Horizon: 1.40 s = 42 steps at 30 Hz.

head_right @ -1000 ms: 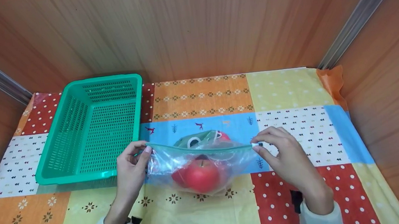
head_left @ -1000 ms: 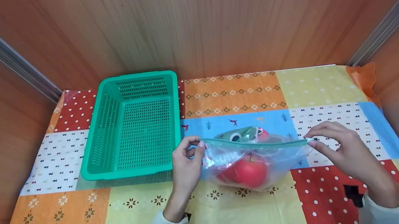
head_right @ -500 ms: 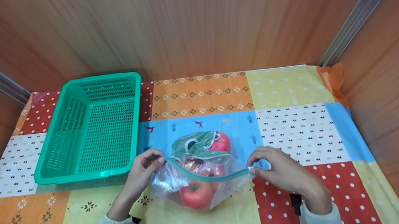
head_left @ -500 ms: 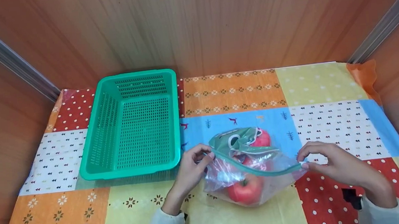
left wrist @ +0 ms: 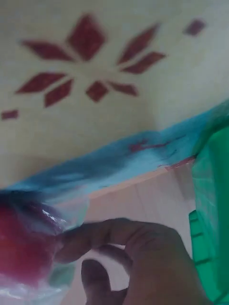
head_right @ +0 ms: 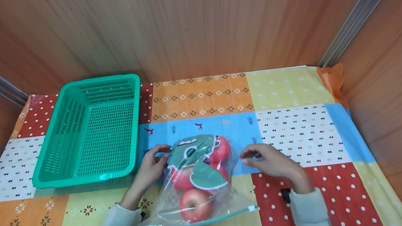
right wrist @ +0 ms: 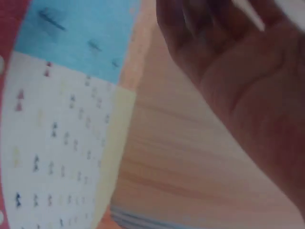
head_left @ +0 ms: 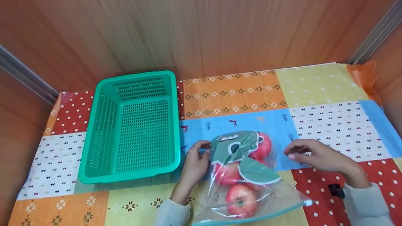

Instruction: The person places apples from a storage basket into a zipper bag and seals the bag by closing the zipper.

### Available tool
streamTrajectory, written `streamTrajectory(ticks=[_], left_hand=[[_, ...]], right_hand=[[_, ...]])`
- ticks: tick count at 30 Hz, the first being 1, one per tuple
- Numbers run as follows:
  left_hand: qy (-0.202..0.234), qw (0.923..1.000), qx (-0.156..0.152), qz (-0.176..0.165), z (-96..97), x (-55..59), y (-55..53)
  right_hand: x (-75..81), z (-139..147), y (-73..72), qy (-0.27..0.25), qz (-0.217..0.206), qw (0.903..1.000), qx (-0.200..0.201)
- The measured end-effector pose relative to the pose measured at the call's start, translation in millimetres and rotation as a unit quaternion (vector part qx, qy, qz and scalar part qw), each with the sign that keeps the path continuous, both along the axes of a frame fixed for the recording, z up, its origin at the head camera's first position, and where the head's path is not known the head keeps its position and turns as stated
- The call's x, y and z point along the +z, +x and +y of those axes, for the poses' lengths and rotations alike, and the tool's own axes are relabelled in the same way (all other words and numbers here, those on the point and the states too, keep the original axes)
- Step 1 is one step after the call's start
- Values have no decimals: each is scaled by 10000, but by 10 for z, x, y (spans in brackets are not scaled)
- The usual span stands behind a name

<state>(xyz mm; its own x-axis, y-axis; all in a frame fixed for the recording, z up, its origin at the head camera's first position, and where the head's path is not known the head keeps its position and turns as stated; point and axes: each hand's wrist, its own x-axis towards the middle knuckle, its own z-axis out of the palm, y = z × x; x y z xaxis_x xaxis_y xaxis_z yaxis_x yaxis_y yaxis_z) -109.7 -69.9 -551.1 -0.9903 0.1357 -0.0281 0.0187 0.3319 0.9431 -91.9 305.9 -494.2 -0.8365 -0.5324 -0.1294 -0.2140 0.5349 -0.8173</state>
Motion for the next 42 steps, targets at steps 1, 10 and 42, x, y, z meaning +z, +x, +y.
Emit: streamTrajectory(ticks=[1,10,42], left_hand=[[-171,9998,7,-93,18,-14,-20],[-833,9965,-35,-68,110,-108,-231],[-1608,9647,1904,848,415,341,-630]], right_hand=[[-44,-49,-35,160,100,9995,-266],[-371,-405,-306,458,781,9904,-1047],[-61,-441,-869,1194,1835,9520,-2138]])
